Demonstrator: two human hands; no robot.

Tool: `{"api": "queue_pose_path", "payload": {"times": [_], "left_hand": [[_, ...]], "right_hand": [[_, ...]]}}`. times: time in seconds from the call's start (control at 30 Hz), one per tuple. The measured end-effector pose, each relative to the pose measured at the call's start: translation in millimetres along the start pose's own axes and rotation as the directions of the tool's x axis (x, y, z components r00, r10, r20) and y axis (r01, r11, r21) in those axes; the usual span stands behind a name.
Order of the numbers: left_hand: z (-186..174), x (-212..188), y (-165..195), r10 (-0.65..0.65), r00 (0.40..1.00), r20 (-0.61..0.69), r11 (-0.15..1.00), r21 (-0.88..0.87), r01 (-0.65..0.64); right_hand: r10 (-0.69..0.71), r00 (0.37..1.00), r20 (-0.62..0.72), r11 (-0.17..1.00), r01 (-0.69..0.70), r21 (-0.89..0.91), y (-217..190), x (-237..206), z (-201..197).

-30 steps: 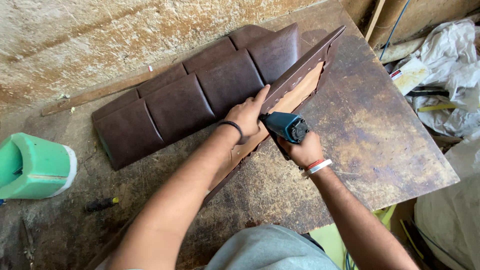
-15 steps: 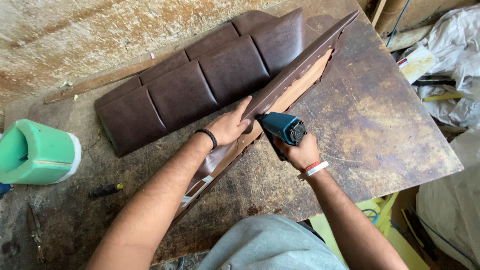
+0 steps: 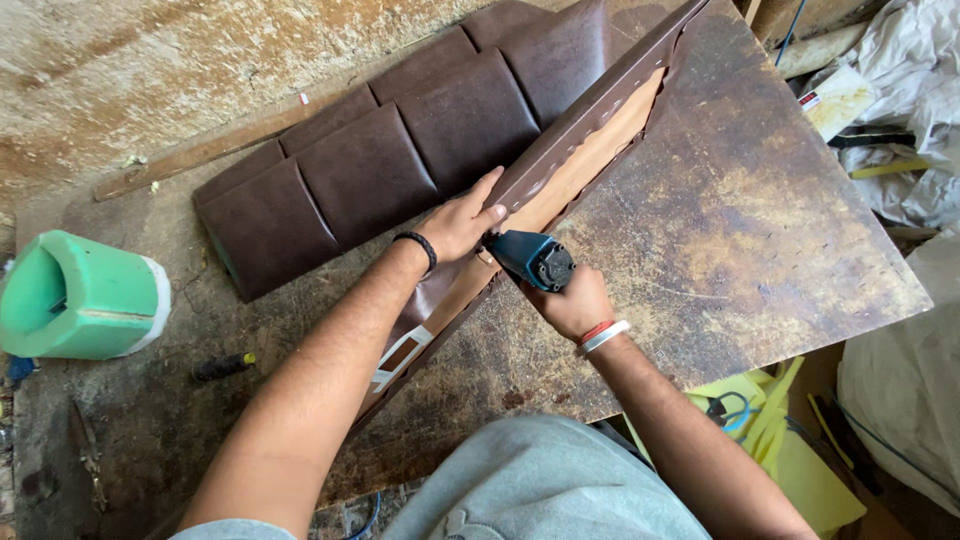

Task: The person staples brown fabric onto a long wooden frame using a pneumatic staple gun. They then move a yellow foam cushion onto the table and use a knife to cut a slit into it.

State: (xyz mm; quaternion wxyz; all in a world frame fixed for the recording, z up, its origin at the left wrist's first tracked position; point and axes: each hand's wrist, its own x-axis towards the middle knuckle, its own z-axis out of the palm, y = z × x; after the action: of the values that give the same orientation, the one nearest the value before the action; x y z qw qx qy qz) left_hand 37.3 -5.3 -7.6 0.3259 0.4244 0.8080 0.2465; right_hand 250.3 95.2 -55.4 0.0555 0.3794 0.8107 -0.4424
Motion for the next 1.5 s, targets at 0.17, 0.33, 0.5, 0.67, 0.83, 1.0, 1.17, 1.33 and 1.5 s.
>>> {"api": "queue_pose_path", "payload": {"times": [0.17, 0.33, 0.5, 0.67, 0.83, 1.0, 1.17, 1.33, 1.5], "left_hand": [[0.6, -3.1, 1.9, -0.045, 0.999, 0.006, 0.999, 0.016, 0.045], [-5.8, -8.2, 11.7, -0.058, 0.998, -0.037, 0.998, 0.024, 0.058], [-9.8, -28.7, 30.5, -0.227, 0.962, -0.151, 0.958, 0.145, 0.249], [-7.6, -91.4, 8.6, -0.154, 0.926, -0.345, 0.847, 0.436, 0.304], [-10.6, -202.0, -51.8, -0.607, 0.683, -0.406, 0.602, 0.327, 0.729], [-15.3, -296.4, -123.4, -0.351, 0.552, -0.756, 0.608, 0.264, 0.748], [-21.2, -294.9, -172.7, -0.479, 0.437, -0.762, 0.561, 0.117, 0.819], [-46.8, -273.0, -190.0, -0.533, 0.523, -0.665, 0.628, 0.103, 0.771], [-54.5, -237.1, -234.0, -0.556, 0.608, -0.567, 0.738, 0.0, 0.675]], "right_hand": [[-0.056, 0.998, -0.019, 0.991, 0.058, 0.123, 16.4, 4.2, -2.4], [-0.127, 0.988, -0.085, 0.931, 0.148, 0.335, 30.6, 1.3, -13.7], [-0.12, 0.985, -0.12, 0.75, 0.17, 0.639, 22.0, -8.4, -21.8], [-0.146, 0.988, -0.045, 0.583, 0.122, 0.804, 9.3, -15.1, -28.4], [-0.245, 0.969, 0.039, 0.566, 0.11, 0.817, -6.8, -10.7, -23.6], [-0.328, 0.933, 0.144, 0.61, 0.093, 0.787, -34.0, -10.2, 0.6], [-0.319, 0.92, 0.229, 0.653, 0.039, 0.756, -59.0, -26.8, 34.6], [-0.303, 0.938, 0.169, 0.666, 0.081, 0.742, -78.3, -51.3, 65.0], [-0.225, 0.968, 0.109, 0.584, 0.045, 0.811, -104.6, -78.3, 106.9]]}}
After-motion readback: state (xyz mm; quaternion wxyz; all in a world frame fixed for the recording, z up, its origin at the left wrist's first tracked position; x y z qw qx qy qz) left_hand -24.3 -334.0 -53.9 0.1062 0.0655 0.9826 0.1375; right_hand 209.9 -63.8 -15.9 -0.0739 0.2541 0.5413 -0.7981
